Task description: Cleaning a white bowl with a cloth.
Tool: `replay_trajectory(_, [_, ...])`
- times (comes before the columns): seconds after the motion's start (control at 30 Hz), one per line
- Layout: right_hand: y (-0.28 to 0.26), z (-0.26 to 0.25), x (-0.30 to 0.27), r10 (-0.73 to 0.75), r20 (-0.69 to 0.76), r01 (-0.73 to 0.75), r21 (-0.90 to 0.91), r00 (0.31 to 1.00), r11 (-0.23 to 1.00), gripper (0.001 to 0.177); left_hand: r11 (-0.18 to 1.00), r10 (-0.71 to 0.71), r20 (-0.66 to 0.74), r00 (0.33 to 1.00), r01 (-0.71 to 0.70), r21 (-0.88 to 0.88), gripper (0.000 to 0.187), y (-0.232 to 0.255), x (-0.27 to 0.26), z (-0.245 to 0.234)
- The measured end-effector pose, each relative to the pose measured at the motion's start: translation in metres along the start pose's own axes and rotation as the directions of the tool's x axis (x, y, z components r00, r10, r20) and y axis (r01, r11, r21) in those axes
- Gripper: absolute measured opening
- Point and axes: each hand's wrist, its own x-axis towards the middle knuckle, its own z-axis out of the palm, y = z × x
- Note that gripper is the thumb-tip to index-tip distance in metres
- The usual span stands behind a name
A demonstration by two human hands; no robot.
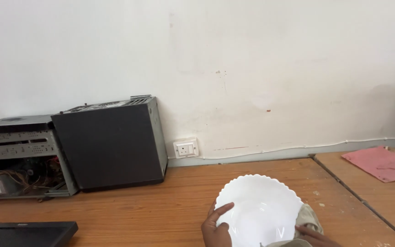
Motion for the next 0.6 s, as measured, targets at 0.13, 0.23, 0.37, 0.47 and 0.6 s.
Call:
replay_trajectory(0.13, [-0.037,-0.146,0.093,0.007,0.127,-0.028,0.162,0.992,0.986,0.037,0.986,-0.16,-0.025,0.987,0.161,0.039,0.063,0.019,0.0,0.001])
replay_trajectory(0.23, [-0.05,-0.168,0.12,-0.037,0.321,0.009,0.088,0.946,0.996,0.028,0.989,-0.145,-0.043,0.988,0.146,0.019,0.062,0.016,-0.001,0.002])
replay_trajectory(0.37, [-0.058,-0.151,0.131,-0.043,0.343,-0.018,0.171,0.938,0.985,0.033,0.887,0.027,0.02,0.999,-0.033,0.461,0.063,0.037,-0.008,0.0])
replay_trajectory(0.47, [-0.067,-0.125,0.133,0.057,0.49,-0.159,0.169,0.87,0.973,0.036,0.76,0.128,0.175,0.976,-0.21,0.615,0.051,0.029,-0.005,-0.003])
replay_trajectory(0.6, [-0.086,-0.142,0.157,0.161,0.562,-0.369,0.279,0.811,0.886,0.031,0.676,0.211,0.258,0.943,-0.331,0.659,0.041,0.007,0.001,-0.004])
